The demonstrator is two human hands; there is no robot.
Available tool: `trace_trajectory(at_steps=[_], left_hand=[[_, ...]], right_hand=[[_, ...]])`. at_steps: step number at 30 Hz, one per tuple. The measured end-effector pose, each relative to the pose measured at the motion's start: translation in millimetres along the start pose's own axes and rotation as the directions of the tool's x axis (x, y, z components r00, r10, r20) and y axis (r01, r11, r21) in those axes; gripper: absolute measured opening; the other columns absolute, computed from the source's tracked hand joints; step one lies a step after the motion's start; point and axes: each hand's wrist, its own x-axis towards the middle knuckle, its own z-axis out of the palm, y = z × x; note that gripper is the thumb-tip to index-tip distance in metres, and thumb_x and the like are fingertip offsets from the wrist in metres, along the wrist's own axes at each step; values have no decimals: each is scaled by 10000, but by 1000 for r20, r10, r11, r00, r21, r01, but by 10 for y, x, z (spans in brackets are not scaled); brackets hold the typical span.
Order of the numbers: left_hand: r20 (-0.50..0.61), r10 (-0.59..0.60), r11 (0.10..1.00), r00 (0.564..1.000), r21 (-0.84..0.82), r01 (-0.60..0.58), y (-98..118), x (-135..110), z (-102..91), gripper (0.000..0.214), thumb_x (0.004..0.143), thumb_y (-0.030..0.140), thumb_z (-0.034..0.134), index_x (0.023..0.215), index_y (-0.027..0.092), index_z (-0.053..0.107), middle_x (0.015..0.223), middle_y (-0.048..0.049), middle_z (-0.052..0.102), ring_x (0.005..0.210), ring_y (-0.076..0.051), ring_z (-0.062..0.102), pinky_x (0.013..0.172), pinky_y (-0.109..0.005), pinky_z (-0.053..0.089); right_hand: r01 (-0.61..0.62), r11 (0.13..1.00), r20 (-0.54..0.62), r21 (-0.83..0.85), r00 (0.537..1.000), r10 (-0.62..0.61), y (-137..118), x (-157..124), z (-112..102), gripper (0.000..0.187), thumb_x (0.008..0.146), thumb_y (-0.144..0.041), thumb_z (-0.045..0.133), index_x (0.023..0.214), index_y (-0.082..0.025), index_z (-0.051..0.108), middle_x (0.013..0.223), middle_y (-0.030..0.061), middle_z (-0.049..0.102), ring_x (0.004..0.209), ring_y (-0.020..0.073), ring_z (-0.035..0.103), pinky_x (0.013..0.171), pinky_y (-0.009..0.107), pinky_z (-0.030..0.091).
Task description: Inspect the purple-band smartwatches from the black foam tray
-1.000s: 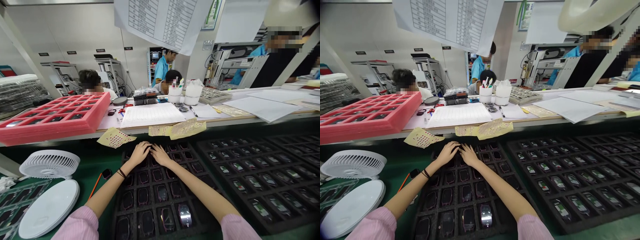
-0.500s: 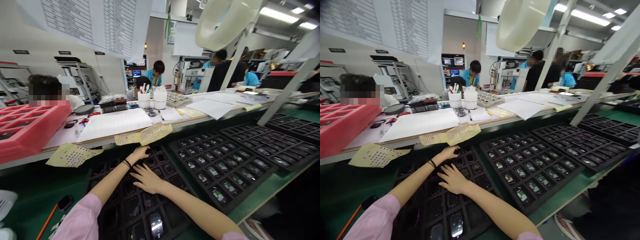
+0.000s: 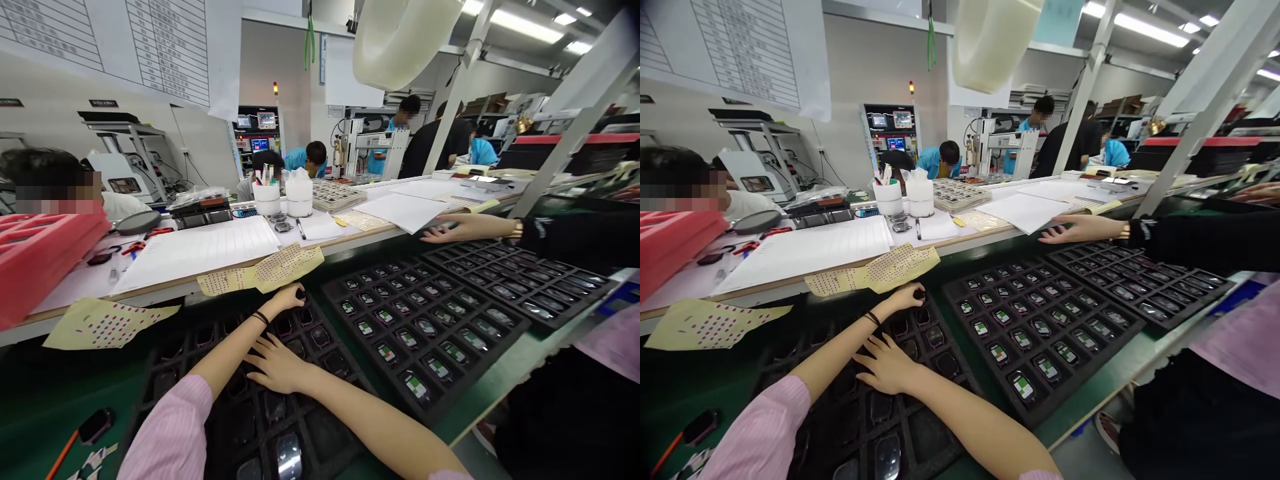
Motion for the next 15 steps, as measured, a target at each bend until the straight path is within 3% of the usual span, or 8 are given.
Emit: trace_trajectory(at_steps=[7, 12, 15], left_hand=[[65, -86, 994, 994, 72, 81, 98, 154, 0, 332, 899, 325, 557, 1183, 152, 544, 1180, -94, 574, 1008, -215, 594, 845, -418, 522], [8, -80, 994, 997, 70, 79, 139, -34, -64, 335, 893, 321, 565, 1181, 149, 544, 1185, -97, 576, 1021, -217, 590, 865, -422, 510], [-9, -19, 998, 1000, 52, 19, 190, -202, -89, 384, 808, 298, 661, 1165, 188, 570, 1163, -57, 617, 1041, -207, 591, 910, -335, 479]], right_hand=[[25, 999, -5, -30, 1000, -26, -33, -25, -89, 417, 954, -387, 428, 1288, -157, 526, 1368, 143, 509, 1312, 256, 401, 1087, 466, 304], [57, 998, -39, -33, 998, -59, -52, 6, -122, 360, 945, -318, 461, 1226, -130, 584, 1261, 124, 600, 1198, 221, 518, 1083, 391, 320], [93, 995, -62, -33, 994, -95, -78, 21, -123, 344, 943, -302, 461, 1205, -130, 604, 1217, 105, 629, 1123, 213, 561, 1065, 366, 341]])
